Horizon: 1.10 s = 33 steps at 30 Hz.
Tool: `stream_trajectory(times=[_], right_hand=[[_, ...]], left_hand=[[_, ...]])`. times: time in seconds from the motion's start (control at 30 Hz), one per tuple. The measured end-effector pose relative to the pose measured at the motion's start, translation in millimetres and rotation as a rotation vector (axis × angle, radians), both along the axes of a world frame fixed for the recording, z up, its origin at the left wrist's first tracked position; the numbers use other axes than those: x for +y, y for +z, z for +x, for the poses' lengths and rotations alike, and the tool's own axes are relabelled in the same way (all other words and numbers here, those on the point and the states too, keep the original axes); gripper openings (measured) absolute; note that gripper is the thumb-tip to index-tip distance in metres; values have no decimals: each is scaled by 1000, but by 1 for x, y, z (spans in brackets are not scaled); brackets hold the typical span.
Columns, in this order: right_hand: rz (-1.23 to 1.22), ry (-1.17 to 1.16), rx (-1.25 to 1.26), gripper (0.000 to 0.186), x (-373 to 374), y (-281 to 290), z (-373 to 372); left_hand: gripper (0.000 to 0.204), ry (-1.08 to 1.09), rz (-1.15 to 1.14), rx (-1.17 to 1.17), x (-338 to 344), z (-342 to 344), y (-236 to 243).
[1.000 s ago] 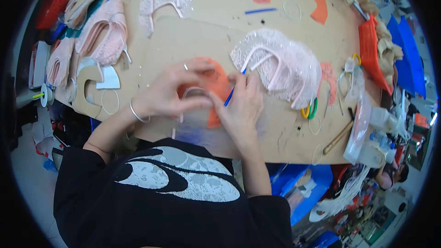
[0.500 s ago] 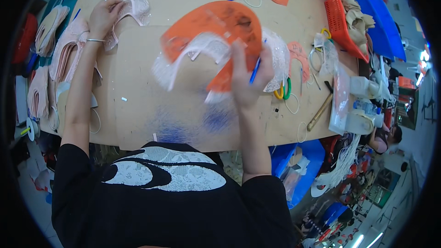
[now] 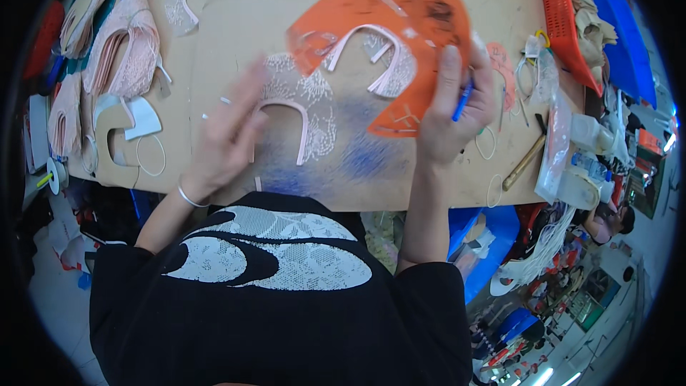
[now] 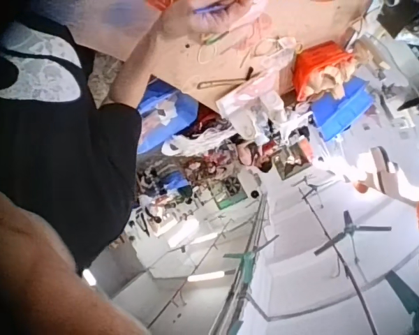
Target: The person repeatedly aligns an orange template over curved lace fabric pieces and marks guidelines along the cutout edges using a pen.
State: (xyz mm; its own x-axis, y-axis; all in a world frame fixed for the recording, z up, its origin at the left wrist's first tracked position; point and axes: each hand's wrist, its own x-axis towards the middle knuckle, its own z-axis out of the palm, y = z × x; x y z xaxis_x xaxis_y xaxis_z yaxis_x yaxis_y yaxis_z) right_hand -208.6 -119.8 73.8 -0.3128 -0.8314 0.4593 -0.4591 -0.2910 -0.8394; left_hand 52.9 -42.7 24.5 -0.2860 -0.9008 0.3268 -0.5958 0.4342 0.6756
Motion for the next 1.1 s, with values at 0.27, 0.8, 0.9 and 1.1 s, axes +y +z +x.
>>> stream_trajectory(times=[0.27, 0.8, 0.9, 1.1], right_hand=[[229, 358, 250, 29, 46, -47, 66], [248, 472, 78, 40, 48, -34, 41], [490, 600, -209, 25, 28, -22, 47], [-3, 666, 304, 8, 17, -51, 108]], left_hand=[[37, 304, 291, 294, -3, 10, 11], [11, 298, 131, 69, -1, -2, -6], [10, 289, 133, 52, -1, -2, -5], [4, 253, 87, 0, -2, -2, -8]])
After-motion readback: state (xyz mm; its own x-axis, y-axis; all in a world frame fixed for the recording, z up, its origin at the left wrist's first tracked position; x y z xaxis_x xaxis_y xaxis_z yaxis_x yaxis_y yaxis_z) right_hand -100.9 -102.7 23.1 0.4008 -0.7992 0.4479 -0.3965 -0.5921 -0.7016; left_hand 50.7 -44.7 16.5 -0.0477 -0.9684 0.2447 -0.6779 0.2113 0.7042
